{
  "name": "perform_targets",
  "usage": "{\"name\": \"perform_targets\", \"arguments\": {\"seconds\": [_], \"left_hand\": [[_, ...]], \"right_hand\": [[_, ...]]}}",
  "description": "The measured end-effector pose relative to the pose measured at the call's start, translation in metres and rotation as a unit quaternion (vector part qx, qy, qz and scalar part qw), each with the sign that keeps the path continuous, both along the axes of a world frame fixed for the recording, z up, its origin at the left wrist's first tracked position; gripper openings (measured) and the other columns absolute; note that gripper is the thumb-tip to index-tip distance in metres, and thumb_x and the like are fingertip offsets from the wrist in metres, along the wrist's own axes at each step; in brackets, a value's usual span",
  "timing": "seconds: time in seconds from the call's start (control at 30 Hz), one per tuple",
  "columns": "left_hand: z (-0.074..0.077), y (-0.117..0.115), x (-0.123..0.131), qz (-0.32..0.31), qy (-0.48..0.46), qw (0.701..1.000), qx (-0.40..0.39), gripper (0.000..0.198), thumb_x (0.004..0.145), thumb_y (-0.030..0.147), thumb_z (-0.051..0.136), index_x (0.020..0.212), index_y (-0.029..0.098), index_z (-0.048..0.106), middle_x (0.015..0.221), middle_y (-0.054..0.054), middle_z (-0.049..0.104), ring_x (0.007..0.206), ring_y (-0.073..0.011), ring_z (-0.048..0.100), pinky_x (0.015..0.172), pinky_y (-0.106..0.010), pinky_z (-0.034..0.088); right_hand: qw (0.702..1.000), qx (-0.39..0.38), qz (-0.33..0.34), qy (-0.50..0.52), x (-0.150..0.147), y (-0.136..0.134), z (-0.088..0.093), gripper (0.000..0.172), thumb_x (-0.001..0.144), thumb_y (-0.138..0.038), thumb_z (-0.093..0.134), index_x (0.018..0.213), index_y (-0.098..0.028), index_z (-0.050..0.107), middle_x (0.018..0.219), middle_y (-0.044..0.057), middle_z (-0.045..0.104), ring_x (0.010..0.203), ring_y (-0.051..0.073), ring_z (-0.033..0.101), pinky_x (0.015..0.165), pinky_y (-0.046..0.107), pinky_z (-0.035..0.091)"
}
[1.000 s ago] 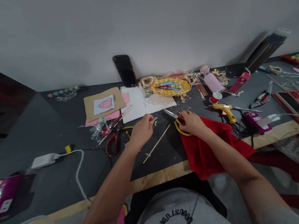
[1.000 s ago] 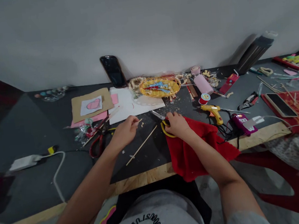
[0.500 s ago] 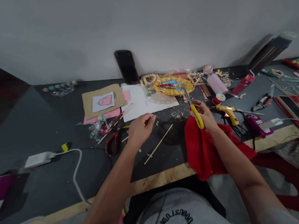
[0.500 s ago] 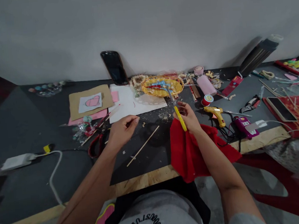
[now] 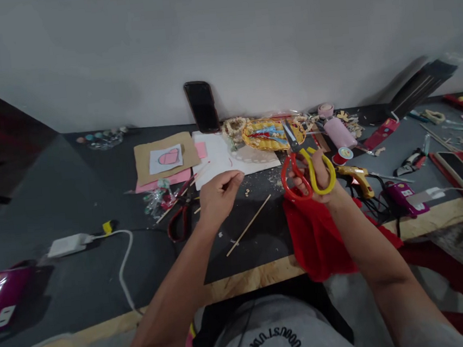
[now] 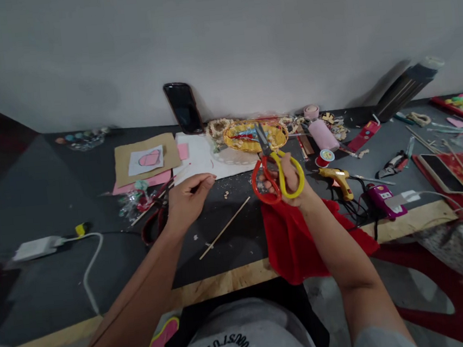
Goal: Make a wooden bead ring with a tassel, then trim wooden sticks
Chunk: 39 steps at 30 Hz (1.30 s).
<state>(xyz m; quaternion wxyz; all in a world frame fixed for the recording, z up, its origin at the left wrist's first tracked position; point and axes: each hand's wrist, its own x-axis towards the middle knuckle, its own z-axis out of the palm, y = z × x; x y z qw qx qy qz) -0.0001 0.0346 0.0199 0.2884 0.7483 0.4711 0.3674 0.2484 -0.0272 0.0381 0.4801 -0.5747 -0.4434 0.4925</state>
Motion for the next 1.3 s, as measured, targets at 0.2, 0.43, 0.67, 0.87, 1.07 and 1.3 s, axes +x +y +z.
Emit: {"name": "perform_targets", "arguments": {"seconds": [0.2, 0.43, 0.67, 0.87, 1.07, 1.3], "left_hand": [[0.005, -0.002, 0.006, -0.021, -0.021, 0.997, 0.074, 0.033, 0.094, 0.041, 0.047, 0.101, 0.021, 0.073, 0.091, -0.006, 0.073, 0.084, -0.0175, 0.064, 0.079, -0.028, 0.049], [0.001, -0.010, 0.005, 0.014, -0.059, 0.997, 0.057, 0.024, 0.090, 0.038, 0.056, 0.091, 0.021, 0.073, 0.077, -0.002, 0.069, 0.069, -0.0142, 0.058, 0.068, -0.026, 0.047], [-0.005, -0.015, 0.006, -0.007, -0.073, 0.997, 0.005, 0.020, 0.087, 0.033, 0.057, 0.092, 0.021, 0.072, 0.086, -0.003, 0.072, 0.074, -0.0148, 0.062, 0.070, -0.026, 0.049], [-0.011, -0.016, 0.009, -0.002, -0.102, 0.994, 0.039, 0.013, 0.084, 0.030, 0.063, 0.086, 0.019, 0.071, 0.085, -0.003, 0.072, 0.074, -0.0142, 0.064, 0.071, -0.026, 0.051], [-0.019, -0.013, 0.011, -0.022, -0.142, 0.985, 0.096, 0.008, 0.083, 0.025, 0.067, 0.082, 0.019, 0.071, 0.080, -0.003, 0.072, 0.073, -0.0140, 0.064, 0.070, -0.026, 0.051], [-0.022, -0.013, 0.010, -0.005, -0.154, 0.985, 0.078, 0.010, 0.082, 0.028, 0.068, 0.080, 0.019, 0.071, 0.079, -0.003, 0.071, 0.072, -0.0144, 0.063, 0.068, -0.027, 0.051]], "right_hand": [[0.994, 0.103, 0.030, -0.033, -0.039, 0.002, -0.021, 0.060, 0.069, -0.063, 0.072, 0.111, -0.025, 0.054, 0.082, -0.001, 0.056, 0.063, 0.012, 0.052, 0.059, 0.027, 0.048], [0.901, 0.230, 0.036, -0.367, -0.044, -0.001, -0.047, 0.056, 0.077, -0.053, 0.069, 0.121, -0.019, 0.058, 0.112, 0.013, 0.056, 0.108, 0.028, 0.055, 0.098, 0.043, 0.047], [0.872, 0.261, 0.037, -0.413, -0.047, -0.005, -0.051, 0.060, 0.081, -0.054, 0.066, 0.125, -0.014, 0.058, 0.112, 0.016, 0.057, 0.110, 0.028, 0.054, 0.101, 0.040, 0.047], [0.876, 0.270, 0.044, -0.398, -0.050, -0.006, -0.052, 0.060, 0.081, -0.059, 0.064, 0.125, -0.019, 0.057, 0.108, 0.013, 0.058, 0.105, 0.028, 0.056, 0.096, 0.043, 0.050], [0.875, 0.301, 0.047, -0.376, -0.051, -0.006, -0.054, 0.061, 0.082, -0.061, 0.063, 0.124, -0.017, 0.057, 0.105, 0.013, 0.059, 0.101, 0.027, 0.058, 0.090, 0.042, 0.053], [0.875, 0.309, 0.039, -0.370, -0.053, -0.006, -0.057, 0.060, 0.082, -0.060, 0.065, 0.124, -0.017, 0.060, 0.100, 0.011, 0.059, 0.093, 0.023, 0.062, 0.084, 0.036, 0.056]]}}
